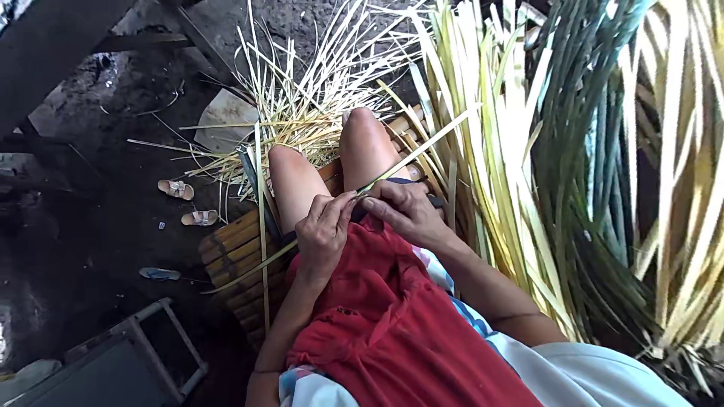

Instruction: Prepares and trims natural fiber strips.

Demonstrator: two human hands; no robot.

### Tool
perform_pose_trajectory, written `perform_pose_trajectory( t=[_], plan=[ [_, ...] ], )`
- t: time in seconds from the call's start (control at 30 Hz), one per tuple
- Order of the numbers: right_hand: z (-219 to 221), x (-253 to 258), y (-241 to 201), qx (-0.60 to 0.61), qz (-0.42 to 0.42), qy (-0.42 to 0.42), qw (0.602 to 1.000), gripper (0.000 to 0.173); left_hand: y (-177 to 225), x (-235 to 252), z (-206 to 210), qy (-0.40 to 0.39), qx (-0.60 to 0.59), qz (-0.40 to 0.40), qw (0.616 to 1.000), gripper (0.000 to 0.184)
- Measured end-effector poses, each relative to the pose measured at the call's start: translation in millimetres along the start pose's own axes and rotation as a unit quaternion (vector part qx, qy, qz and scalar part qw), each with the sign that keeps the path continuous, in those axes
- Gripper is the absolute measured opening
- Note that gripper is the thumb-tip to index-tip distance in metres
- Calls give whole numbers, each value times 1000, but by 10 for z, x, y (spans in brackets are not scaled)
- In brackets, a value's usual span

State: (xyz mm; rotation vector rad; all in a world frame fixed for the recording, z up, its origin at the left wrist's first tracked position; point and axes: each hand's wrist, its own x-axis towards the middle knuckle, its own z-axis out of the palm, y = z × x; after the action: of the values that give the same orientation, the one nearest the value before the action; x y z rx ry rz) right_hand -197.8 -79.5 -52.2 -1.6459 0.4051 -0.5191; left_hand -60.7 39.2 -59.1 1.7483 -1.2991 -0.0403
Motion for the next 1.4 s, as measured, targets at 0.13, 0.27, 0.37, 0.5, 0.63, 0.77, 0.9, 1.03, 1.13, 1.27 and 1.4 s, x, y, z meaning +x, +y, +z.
perform_pose_trajectory(
  t=[0.13,0.27,0.37,0.5,0.63,0.77,0.9,1.03,1.13,1.27,1.4],
  plan=[
    [127,-52,123,388,205,-94,893,25,18,-33,67,21,34,23,999,18],
    [47,-119,78,491,238,-146,825,33,60,179,-246,-137,-80,22,987,18],
    [-24,-122,-117,572,147,-193,784,35,133,643,-455,-262,-251,47,931,37],
    [-3,-23,-291,569,25,-168,804,21,381,812,-151,-307,-484,-92,814,62],
    [-35,-13,-302,573,-6,-114,812,22,519,677,51,-253,-594,-247,723,53],
    [-48,-78,-176,465,-4,-80,882,27,522,568,155,-173,-655,-309,668,63],
    [39,-395,-81,234,-31,-125,964,34,491,743,219,-47,-700,-339,627,55],
    [-107,-627,-276,287,-112,-173,936,31,200,737,300,36,-777,-337,530,51],
    [-241,-512,-206,240,-31,-97,965,32,304,700,308,77,-760,-378,523,56],
    [-120,-152,-166,120,-42,-8,992,47,455,690,326,40,-728,-383,568,61],
    [-165,-256,-223,38,-72,-70,994,21,393,851,407,174,-658,-458,572,59]
  ],
)
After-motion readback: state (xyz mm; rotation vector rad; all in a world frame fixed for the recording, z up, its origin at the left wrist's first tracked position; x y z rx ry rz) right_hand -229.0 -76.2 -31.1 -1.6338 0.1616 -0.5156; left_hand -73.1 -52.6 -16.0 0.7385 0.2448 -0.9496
